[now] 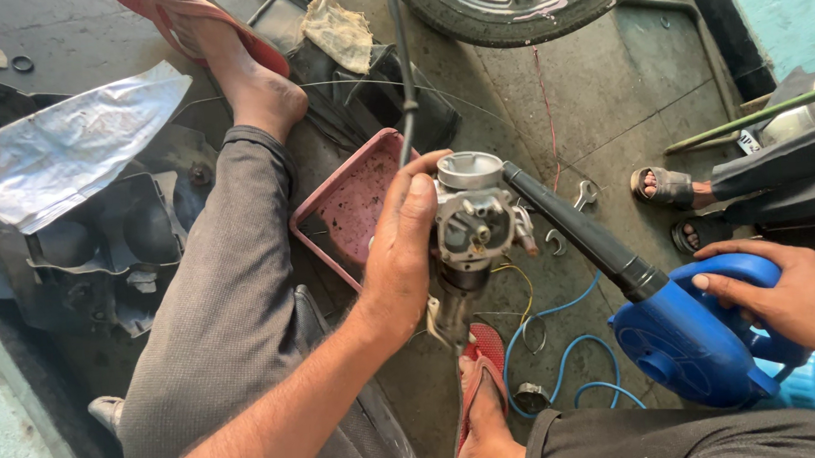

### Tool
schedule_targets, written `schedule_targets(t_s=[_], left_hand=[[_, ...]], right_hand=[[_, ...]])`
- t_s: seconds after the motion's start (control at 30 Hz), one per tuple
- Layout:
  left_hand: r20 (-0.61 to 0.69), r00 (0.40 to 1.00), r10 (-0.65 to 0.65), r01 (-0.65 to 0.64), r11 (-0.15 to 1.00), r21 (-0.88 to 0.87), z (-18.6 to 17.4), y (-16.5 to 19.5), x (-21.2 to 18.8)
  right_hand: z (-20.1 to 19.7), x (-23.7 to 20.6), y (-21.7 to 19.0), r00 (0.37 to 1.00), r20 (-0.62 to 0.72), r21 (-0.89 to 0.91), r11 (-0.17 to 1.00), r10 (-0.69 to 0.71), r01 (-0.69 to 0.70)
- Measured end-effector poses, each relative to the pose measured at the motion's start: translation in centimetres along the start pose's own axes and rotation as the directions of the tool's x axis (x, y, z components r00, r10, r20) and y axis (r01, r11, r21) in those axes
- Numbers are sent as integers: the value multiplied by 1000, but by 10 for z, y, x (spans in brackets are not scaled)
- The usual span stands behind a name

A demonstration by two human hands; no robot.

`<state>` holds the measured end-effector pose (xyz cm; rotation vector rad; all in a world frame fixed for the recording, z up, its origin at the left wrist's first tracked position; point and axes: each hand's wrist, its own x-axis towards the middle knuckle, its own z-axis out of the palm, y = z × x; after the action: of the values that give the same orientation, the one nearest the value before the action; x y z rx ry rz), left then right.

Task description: The person uses a blue air blower to clean a disassembled carburetor and several small parts. They direct the air stream into the carburetor body and onto individual components held in hand, then place the cleaned parts into a pink tray.

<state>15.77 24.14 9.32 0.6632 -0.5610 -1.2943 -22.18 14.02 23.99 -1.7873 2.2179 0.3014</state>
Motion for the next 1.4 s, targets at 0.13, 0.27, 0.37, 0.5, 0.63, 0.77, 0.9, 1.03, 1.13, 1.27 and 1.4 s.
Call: schedule_targets(t_s=[0.13, 0.27, 0.37, 0.5, 0.63, 0.77, 0.9, 1.03, 1.13, 1.27, 1.4], left_hand=[[-35, 993, 114, -110, 988, 109, -9, -5, 8], [-48, 972, 230, -218, 959, 182, -19, -15, 20], [-75, 979, 188, -175, 972, 155, -28, -19, 30], [-90, 939, 333, -278, 885, 374, -40, -19, 55], [-80, 928, 363, -254, 777, 576, -46, -22, 66], [-92, 926, 366, -245, 769, 591, -43, -36, 69], [-106, 919, 379, -245, 761, 600, -43, -53, 69], [-161, 937, 310, -188, 836, 516, -46, -63, 68], [-142, 929, 341, -217, 815, 537, -47, -65, 69], [-171, 929, 328, -189, 818, 544, -45, -65, 65], [-173, 919, 355, -190, 780, 596, -43, -64, 62]], right_hand=[[2, 2, 12, 999, -24, 18, 999, -43, 43], [5, 4, 24, 992, -63, -24, 993, -114, 112], [7, -1, 30, 945, -203, -23, 966, -258, 259], [6, -17, 25, 884, -274, 69, 909, -379, 411], [6, -42, 7, 805, -324, 21, 847, -496, 531], [2, -65, -15, 777, -317, -180, 839, -544, 514], [-6, -77, -35, 706, -331, -206, 778, -626, 594], [-13, -83, -50, 782, -268, -319, 818, -562, 479], [-18, -86, -56, 848, -183, -392, 828, -497, 401], [-20, -89, -59, 844, -154, -371, 822, -514, 433], [-19, -90, -60, 849, -140, -396, 815, -510, 424]])
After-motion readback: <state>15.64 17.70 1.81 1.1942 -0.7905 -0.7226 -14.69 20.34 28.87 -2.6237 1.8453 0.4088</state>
